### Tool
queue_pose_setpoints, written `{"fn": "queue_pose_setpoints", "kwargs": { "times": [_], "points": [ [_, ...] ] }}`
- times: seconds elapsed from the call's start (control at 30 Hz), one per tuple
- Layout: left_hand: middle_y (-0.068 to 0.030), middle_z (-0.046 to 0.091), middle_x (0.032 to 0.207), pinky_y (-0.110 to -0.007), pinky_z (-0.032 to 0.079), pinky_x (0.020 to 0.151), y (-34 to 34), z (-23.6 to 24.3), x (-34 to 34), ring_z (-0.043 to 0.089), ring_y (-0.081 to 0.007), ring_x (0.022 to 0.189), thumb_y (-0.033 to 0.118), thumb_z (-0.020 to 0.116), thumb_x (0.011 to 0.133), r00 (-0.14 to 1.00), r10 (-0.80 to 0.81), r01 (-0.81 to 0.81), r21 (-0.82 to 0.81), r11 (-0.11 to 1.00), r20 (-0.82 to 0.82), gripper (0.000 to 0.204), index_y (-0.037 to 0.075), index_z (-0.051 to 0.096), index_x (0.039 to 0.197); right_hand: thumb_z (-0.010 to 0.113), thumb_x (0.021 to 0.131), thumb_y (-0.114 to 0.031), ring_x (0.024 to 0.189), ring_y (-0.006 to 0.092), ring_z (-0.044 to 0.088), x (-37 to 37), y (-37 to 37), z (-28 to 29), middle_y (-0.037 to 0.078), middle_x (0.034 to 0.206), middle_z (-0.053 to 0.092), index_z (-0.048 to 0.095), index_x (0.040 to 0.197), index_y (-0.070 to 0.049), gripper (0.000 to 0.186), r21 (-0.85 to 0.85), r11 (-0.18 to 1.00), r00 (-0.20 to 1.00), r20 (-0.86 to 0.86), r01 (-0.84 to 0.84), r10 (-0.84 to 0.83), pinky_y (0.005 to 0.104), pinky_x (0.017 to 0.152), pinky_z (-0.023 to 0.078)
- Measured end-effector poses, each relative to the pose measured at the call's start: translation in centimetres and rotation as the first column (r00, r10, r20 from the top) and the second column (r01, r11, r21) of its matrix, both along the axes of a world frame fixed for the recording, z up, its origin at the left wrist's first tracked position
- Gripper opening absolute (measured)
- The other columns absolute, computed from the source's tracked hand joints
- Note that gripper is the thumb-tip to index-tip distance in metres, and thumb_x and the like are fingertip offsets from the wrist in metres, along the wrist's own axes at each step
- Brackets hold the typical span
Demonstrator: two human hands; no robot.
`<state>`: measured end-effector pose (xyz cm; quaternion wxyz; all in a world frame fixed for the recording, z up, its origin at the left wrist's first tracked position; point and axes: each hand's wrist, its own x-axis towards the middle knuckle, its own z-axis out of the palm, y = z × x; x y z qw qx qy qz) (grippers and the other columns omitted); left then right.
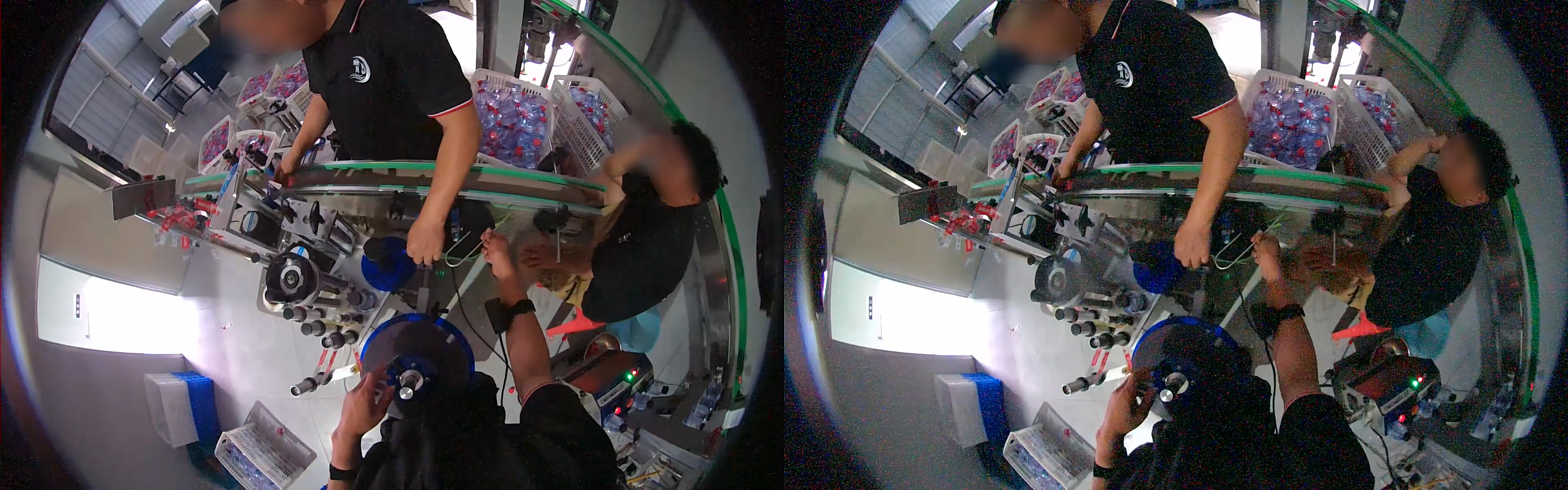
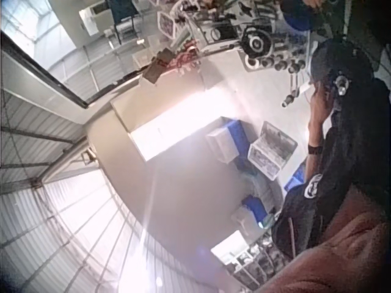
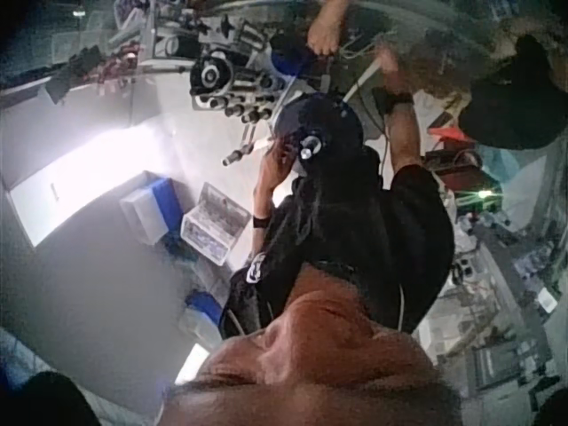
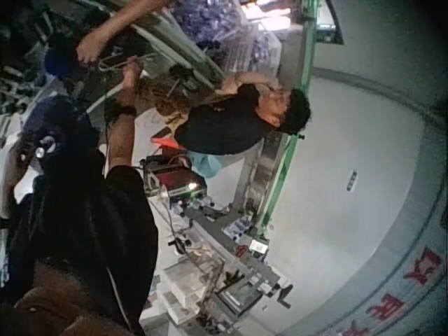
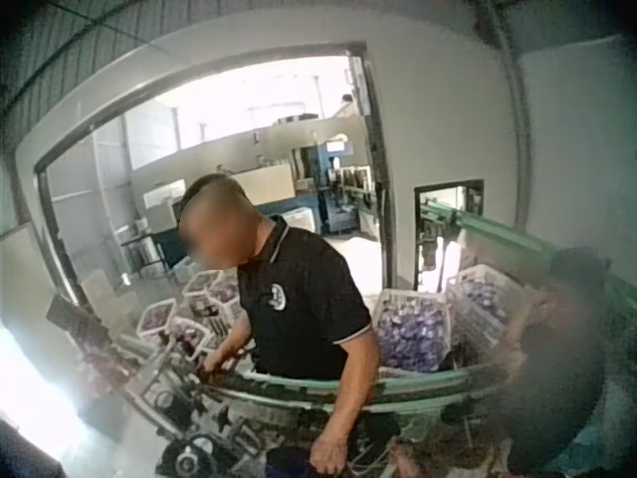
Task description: Adjusting and reloading labels or components on an industrial bottling and labeling machine.
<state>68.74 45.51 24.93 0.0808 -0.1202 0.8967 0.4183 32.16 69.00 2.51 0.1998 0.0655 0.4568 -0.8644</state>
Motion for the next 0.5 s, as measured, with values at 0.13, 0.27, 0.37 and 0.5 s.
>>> {"fn": "queue_pose_setpoints", "kwargs": {
  "times": [0.13,0.27,0.37,0.5],
  "points": [
    [-0.0143,0.064,0.096,-0.037,0.052,0.066,0.5,-0.3,-0.4,0.066,-0.0285,0.08,0.014,0.063,0.084,1.0,-0.029,0.029,0.029,0.999,-0.009,0.04,0.004,0.048,0.12,0.059,0.091,-0.023,0.051,0.0075,0.048,-1.3,1.1,-1.2,-0.002,0.069,0.053,0.062,0.094,-0.01,0.014,-0.082,0.996,0.997,-0.063,0.032,-0.038,0.0214,0.038,0.033],
    [-0.0147,0.064,0.097,-0.037,0.052,0.067,0.8,0.1,-0.3,0.066,-0.0297,0.083,0.014,0.063,0.083,1.0,-0.012,0.012,0.015,1.0,0.01,0.04,0.004,0.048,0.119,0.06,0.09,-0.024,0.049,0.0096,0.049,0.0,-1.2,1.8,0.0,0.067,0.054,0.062,0.098,-0.006,0.019,0.107,0.993,0.994,0.09,0.052,-0.062,0.0209,0.039,0.035],
    [-0.015,0.064,0.098,-0.039,0.052,0.069,1.0,-0.1,-0.8,0.064,-0.0323,0.086,0.014,0.063,0.083,0.997,-0.067,0.067,-0.002,0.998,-0.024,0.042,0.005,0.047,0.121,0.056,0.092,-0.026,0.05,0.013,0.053,-0.7,-0.9,-0.6,0.002,0.065,0.054,0.059,0.1,-0.006,0.022,-0.01,0.988,0.987,0.044,0.157,-0.156,0.0235,0.039,0.039],
    [-0.015,0.064,0.098,-0.039,0.051,0.071,1.0,-0.2,-0.6,0.063,-0.034,0.089,0.014,0.062,0.083,0.998,-0.055,0.055,-0.008,0.998,-0.008,0.042,0.005,0.047,0.121,0.059,0.089,-0.021,0.054,0.0186,0.059,-0.3,-3.1,0.8,0.006,0.07,0.06,0.053,0.106,-0.004,0.025,0.475,0.829,0.955,-0.128,0.297,-0.269,0.0283,0.042,0.044]
  ]
}}
